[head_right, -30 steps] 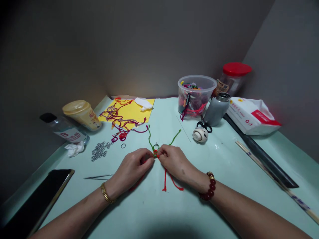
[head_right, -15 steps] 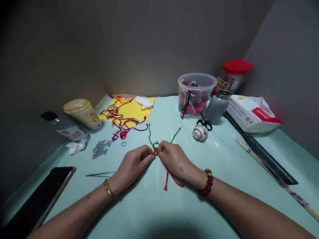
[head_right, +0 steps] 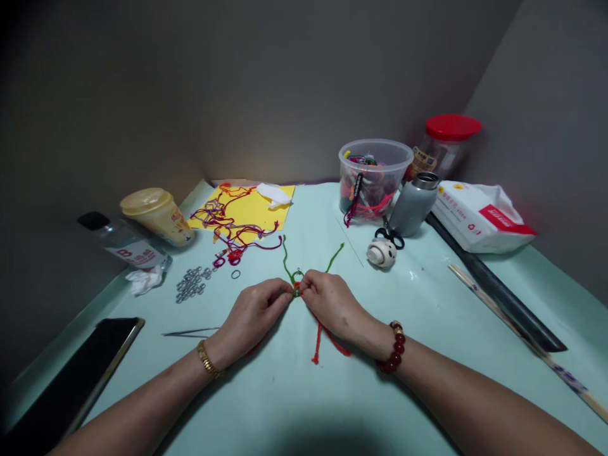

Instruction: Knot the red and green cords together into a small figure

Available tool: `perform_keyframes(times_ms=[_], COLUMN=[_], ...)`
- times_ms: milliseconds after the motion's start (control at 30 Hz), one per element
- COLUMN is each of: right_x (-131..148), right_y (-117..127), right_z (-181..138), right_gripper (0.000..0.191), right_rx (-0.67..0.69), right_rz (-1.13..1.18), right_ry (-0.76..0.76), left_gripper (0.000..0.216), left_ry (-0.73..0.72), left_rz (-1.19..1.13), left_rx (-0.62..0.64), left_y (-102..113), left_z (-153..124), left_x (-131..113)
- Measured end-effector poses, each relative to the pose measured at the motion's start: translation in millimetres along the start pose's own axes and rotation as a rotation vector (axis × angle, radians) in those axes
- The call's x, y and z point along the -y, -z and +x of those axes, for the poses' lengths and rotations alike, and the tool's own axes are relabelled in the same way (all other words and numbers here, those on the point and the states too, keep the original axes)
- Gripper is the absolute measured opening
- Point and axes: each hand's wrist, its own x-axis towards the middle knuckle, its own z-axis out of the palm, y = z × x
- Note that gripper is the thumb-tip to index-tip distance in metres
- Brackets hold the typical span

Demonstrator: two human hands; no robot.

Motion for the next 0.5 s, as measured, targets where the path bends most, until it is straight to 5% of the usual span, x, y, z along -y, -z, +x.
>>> perform_keyframes(times_ms=[500], right_x=[-4.1], right_y=[-2.1], right_z=[-0.2], right_gripper=[0.015], right_rx=[-0.025], right_rz=[0.034], right_ry=[-0.011], left_gripper=[0.02], left_ry=[0.024], left_rz=[0.008], left_rx=[0.008], left_y=[1.7], left_z=[-1.4], left_x=[-2.4])
